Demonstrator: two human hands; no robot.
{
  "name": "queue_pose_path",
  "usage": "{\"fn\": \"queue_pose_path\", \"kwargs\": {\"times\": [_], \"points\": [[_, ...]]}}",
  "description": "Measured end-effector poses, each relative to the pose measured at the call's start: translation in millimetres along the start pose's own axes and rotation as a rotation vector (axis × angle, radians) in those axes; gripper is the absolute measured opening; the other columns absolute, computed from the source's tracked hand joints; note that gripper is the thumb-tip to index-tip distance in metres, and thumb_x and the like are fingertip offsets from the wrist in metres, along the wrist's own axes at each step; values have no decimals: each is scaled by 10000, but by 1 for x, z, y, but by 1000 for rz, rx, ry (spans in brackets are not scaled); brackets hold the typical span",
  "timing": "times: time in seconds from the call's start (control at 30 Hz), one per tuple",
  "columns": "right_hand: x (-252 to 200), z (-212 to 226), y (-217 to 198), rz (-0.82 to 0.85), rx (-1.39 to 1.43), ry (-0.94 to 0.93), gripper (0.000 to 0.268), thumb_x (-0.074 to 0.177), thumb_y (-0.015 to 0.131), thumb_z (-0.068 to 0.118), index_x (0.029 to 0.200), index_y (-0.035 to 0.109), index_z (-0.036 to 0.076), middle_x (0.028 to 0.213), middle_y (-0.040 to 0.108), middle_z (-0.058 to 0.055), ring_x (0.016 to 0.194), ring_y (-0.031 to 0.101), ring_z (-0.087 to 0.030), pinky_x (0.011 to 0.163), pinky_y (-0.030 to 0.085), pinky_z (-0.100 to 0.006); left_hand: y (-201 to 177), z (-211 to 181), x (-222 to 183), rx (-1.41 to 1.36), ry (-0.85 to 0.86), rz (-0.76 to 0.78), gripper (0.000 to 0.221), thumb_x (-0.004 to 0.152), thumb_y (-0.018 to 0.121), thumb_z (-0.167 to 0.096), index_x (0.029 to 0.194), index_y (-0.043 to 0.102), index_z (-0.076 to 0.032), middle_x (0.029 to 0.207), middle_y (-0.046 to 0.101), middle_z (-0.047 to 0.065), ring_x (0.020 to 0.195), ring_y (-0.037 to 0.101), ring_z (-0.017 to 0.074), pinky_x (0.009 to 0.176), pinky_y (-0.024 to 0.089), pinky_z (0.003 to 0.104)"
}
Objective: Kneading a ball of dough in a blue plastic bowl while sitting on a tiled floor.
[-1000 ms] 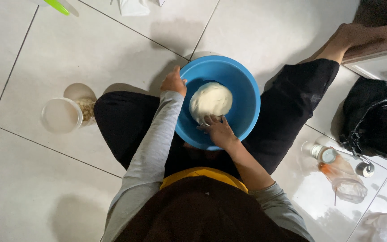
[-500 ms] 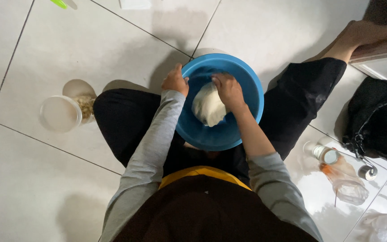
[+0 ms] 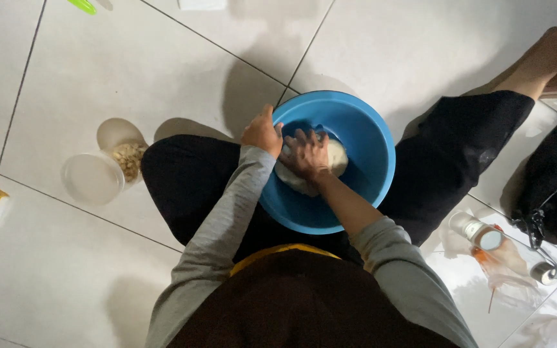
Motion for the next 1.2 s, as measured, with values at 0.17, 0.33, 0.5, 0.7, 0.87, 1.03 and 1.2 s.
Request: {"fn": "queue_pose_path", "kwargs": {"times": [0.17, 0.33, 0.5, 0.7, 0.87, 1.03, 1.2], "points": [[47, -12, 16, -48, 17, 50, 311, 921, 511, 507, 1170, 627, 361, 1320, 576, 21, 1357, 458, -299, 1061, 288, -618, -12, -3, -5, 28, -3, 30, 441, 1031, 633, -351, 1401, 531, -134, 1156, 735, 124, 1006, 758, 342, 826, 639, 527], [55, -26, -2, -470, 76, 41, 239, 880, 537, 522, 890, 710, 356, 959, 732, 84, 1127, 639, -193, 1012, 377, -543, -9, 1, -1, 15, 55, 13, 467, 1036, 636, -340, 1403, 493, -90, 1089, 727, 157, 962, 754, 377, 786, 636, 562], [43, -14, -12, -884, -79, 6, 273, 919, 629, 374, 890, 721, 118, 867, 757, -156, 805, 716, -322, 996, 445, -609, -14, 4, -1, 46, 43, -69, 467, 1018, 641, -384, 1373, 488, -124, 1069, 722, 135, 957, 754, 374, 806, 636, 560], [64, -62, 77, -276, 148, 264, 659, 972, 406, 705, 980, 694, 112, 919, 715, -158, 841, 730, -388, 773, 532, -547, -2, 3, 4, 39, 76, -108, 552, 1000, 666, -402, 1437, 477, -122, 1168, 709, 133, 1056, 731, 349, 883, 598, 512], [-24, -65, -7, -111, 525, 280, 611, 951, 516, 641, 862, 759, 88, 844, 746, -196, 840, 745, -437, 736, 567, -521, 3, 7, 10, 26, 84, -90, 547, 1006, 667, -371, 1456, 471, -131, 1155, 709, 140, 1078, 720, 343, 918, 582, 521], [-100, -91, -106, -439, 1160, 371, 458, 1038, 586, 484, 650, 661, 253, 499, 598, -16, 548, 624, -163, 635, 493, -314, 5, 13, 13, 46, 63, -69, 440, 1034, 626, -305, 1427, 468, -184, 1086, 720, 135, 1038, 731, 351, 901, 587, 530], [-119, -35, -182, -844, 718, -188, 293, 1043, 576, 292, 806, 589, 119, 681, 588, -139, 676, 616, -408, 655, 505, -468, -8, 3, 5, 19, 62, -23, 391, 1012, 615, -336, 1341, 498, -160, 1136, 709, 156, 1079, 715, 383, 924, 594, 554]]}}
Point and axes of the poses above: each hand's wrist, its own x-axis towards the middle knuckle, its own y-axis out of the palm, z = x × y, the point moved 9 cm from there along x, towards the middle knuckle
